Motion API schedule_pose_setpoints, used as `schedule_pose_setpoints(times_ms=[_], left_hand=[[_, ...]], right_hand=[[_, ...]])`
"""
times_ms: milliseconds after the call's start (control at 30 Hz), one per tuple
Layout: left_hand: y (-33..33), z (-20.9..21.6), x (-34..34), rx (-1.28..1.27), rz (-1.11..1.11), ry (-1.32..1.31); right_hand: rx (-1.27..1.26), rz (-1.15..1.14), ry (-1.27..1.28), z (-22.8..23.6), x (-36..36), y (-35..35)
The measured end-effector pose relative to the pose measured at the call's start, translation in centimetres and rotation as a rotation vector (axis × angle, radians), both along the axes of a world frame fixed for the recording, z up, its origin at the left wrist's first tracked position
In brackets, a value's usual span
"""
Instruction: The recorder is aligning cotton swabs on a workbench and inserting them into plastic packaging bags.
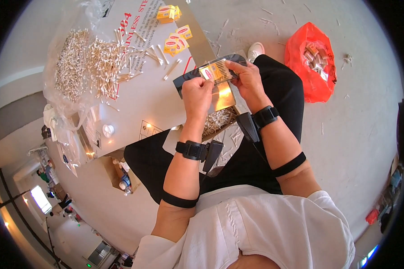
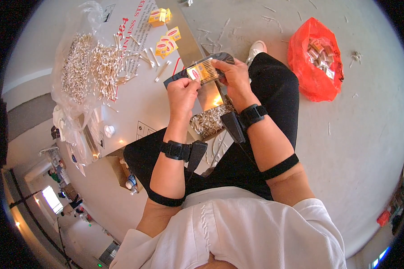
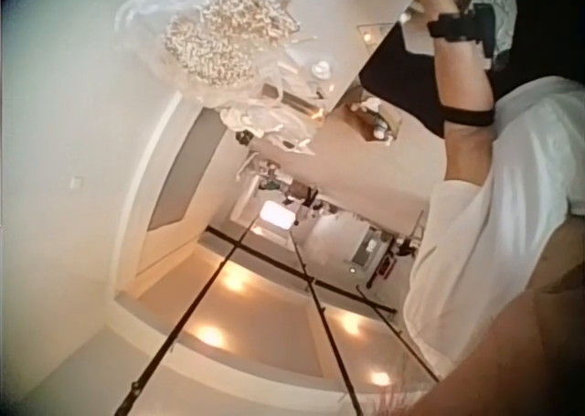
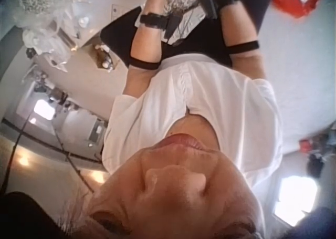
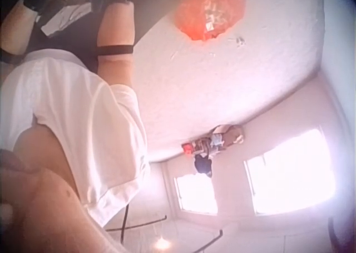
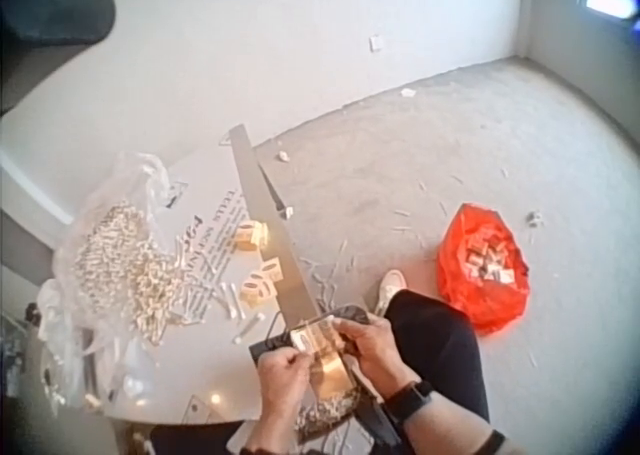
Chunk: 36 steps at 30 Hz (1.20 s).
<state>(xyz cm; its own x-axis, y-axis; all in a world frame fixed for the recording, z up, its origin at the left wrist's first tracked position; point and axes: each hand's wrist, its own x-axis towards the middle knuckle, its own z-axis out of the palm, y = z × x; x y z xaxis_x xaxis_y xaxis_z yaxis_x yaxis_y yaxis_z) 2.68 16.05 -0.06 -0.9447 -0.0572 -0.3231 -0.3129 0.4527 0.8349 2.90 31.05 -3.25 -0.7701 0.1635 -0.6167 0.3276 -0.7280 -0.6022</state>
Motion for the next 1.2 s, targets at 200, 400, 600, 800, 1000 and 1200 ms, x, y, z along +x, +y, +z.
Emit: schedule_pose_setpoints(times_ms=[200, 400, 600, 800, 1000, 1200], left_hand=[[-0.1, 1.1, 0.0, -0.252, -0.118, 0.115], [-1.1, 0.0, -0.4, -0.219, -0.008, 0.217], [-0.5, 1.3, 0.2, -0.464, -0.174, 0.426], [-0.3, 2.9, 2.5, -0.888, -0.461, 0.593], [-0.9, 2.0, 3.3, -0.967, -0.523, 0.653], [-1.2, 1.9, 3.1, -0.956, -0.556, 0.656]], right_hand=[[0.0, -0.047, -0.001, -0.2, 0.0, -0.2], [-0.013, -0.039, 0.016, -0.5, 0.0, -0.5], [-0.005, -0.04, 0.005, 0.1, 0.0, -0.2], [0.003, -0.038, 0.005, 0.3, 0.2, -0.1], [-0.012, -0.058, 0.02, 0.4, 0.0, -0.5], [0.0, -0.039, 0.03, -0.5, 0.2, -0.4]])
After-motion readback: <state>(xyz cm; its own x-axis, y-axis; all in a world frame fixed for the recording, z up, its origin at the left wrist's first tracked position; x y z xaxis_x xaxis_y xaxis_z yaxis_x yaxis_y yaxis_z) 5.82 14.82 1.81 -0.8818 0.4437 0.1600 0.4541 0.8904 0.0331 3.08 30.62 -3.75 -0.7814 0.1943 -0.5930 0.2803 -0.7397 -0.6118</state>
